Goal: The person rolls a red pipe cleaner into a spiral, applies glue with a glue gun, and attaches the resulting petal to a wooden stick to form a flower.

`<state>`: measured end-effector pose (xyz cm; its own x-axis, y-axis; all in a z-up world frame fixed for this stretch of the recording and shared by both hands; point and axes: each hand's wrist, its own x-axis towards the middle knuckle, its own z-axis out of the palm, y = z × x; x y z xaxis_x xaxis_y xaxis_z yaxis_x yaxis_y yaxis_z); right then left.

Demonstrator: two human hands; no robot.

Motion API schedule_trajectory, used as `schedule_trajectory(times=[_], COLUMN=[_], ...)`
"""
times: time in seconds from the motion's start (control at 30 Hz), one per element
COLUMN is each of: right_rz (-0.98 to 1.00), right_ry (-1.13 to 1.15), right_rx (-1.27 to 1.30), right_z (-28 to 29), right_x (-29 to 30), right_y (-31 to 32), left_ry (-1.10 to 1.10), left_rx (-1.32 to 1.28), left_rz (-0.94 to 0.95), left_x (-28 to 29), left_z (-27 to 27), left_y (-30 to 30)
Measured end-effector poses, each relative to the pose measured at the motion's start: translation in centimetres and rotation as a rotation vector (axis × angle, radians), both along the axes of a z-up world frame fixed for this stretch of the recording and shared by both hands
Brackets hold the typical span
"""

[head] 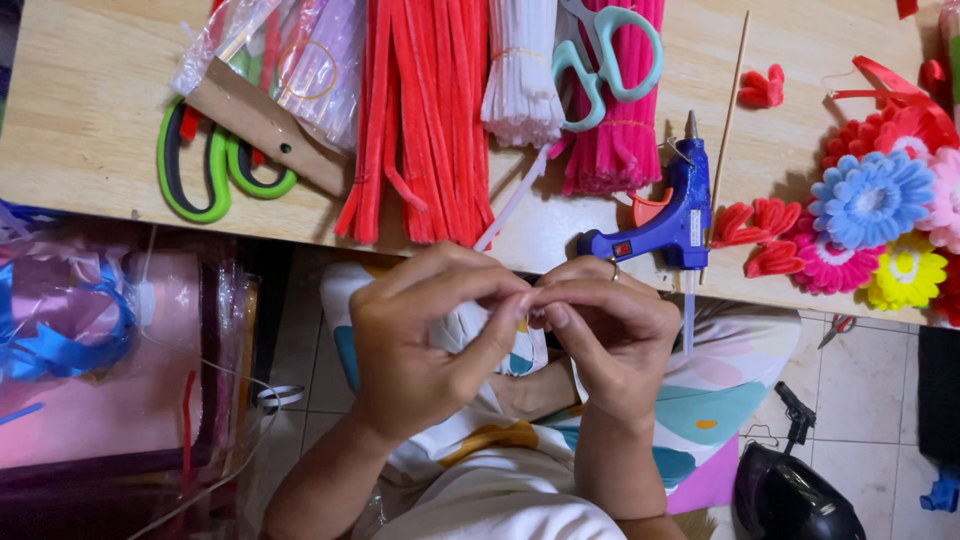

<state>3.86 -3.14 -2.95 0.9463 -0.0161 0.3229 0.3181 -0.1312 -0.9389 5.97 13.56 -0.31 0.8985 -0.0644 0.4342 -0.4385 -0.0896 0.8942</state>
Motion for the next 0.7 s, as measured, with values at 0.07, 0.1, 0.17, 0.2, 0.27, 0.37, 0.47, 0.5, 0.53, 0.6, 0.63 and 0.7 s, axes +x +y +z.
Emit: schedule_trajectory(times=[0.07,0.1,0.17,0.2,0.27,0.37,0.47,0.5,0.53,0.6,0.63,0.7], right_rz=[-0.033,-0.072,-0.061,-0.055,-0.063,-0.034,0.011,0.018,0.019,0.013,0.012,-0.010], right_ry=[0.004,0.006,-0.060,-0.126,-0.179,-0.278,-0.331,-0.337,-0.338,-0.457,-0.457,-0.504], right_rx=[0.002,0.000,-0.068,-0.137,-0.290,-0.496,-0.572,-0.597,-0.595,-0.615,-0.616,-0.644], right_z=[-0.4,-0.6,-0.2,0.0,0.5,1.0,1.5,1.7,1.2,0.4,0.6,1.1], right_x=[0.2,0.3,1.3,1.7,2.4,3.3,4.0,4.1,4.3,4.6,4.6,4.5], right_y=[-0.2,-0.3,0.5,1.0,1.8,2.8,3.8,4.1,4.0,3.9,4.0,4.1], left_ry=[-0.009,-0.019,-0.067,-0.115,-0.126,-0.136,-0.125,-0.115,-0.115,-0.108,-0.109,-0.138], left_rx=[0.053,0.104,0.171,0.236,0.284,0.364,0.386,0.371,0.373,0.341,0.340,0.321], left_rz=[0.059,0.112,0.209,0.302,0.355,0.382,0.347,0.333,0.334,0.270,0.269,0.266], left_x=[0.2,0.3,0.4,0.4,0.7,0.9,0.9,0.8,0.7,0.8,0.8,0.9], left_z=[0.0,0.1,-0.1,-0.2,-0.2,-0.7,-1.3,-1.5,-1.6,-1.8,-2.0,-2.3], left_y=[0.8,1.1,1.7,2.0,2.3,2.8,2.7,2.6,2.7,2.8,2.8,2.8])
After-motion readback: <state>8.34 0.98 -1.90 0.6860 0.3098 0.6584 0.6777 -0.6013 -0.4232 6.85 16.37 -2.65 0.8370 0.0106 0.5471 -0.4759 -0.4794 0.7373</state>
